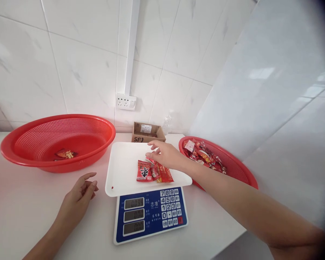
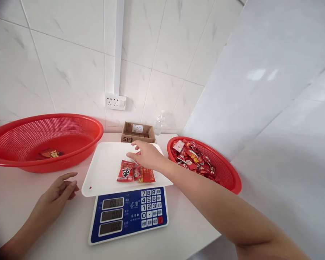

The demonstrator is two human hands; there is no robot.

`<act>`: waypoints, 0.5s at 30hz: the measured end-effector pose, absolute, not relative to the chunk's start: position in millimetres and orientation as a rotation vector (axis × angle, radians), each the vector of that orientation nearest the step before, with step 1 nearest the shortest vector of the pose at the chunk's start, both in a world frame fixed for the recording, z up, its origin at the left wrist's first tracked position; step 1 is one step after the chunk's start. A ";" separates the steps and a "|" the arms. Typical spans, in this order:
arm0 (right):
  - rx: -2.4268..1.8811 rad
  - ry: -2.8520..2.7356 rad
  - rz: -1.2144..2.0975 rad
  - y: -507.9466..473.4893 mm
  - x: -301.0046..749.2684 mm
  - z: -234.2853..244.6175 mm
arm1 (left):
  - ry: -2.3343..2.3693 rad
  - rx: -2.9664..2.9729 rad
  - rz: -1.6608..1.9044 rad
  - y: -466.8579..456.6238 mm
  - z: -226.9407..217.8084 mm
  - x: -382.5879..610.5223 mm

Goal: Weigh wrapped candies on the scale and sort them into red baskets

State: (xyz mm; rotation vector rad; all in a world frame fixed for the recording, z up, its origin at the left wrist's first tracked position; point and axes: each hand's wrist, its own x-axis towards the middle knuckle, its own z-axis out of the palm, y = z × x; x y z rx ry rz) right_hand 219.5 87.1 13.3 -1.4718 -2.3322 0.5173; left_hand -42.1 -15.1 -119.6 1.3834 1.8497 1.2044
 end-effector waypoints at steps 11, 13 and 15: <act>-1.615 -2.265 0.240 72.7 268.9 19.0 | 1.882 1.369 1.191 -15.5 -113.9 -36.9; -1.727 -2.180 0.142 75.4 294.4 20.3 | 1.878 1.357 1.192 -15.4 -114.8 -36.5; -1.900 -2.104 0.066 82.1 326.9 18.0 | 1.878 1.344 1.191 -15.7 -115.5 -36.6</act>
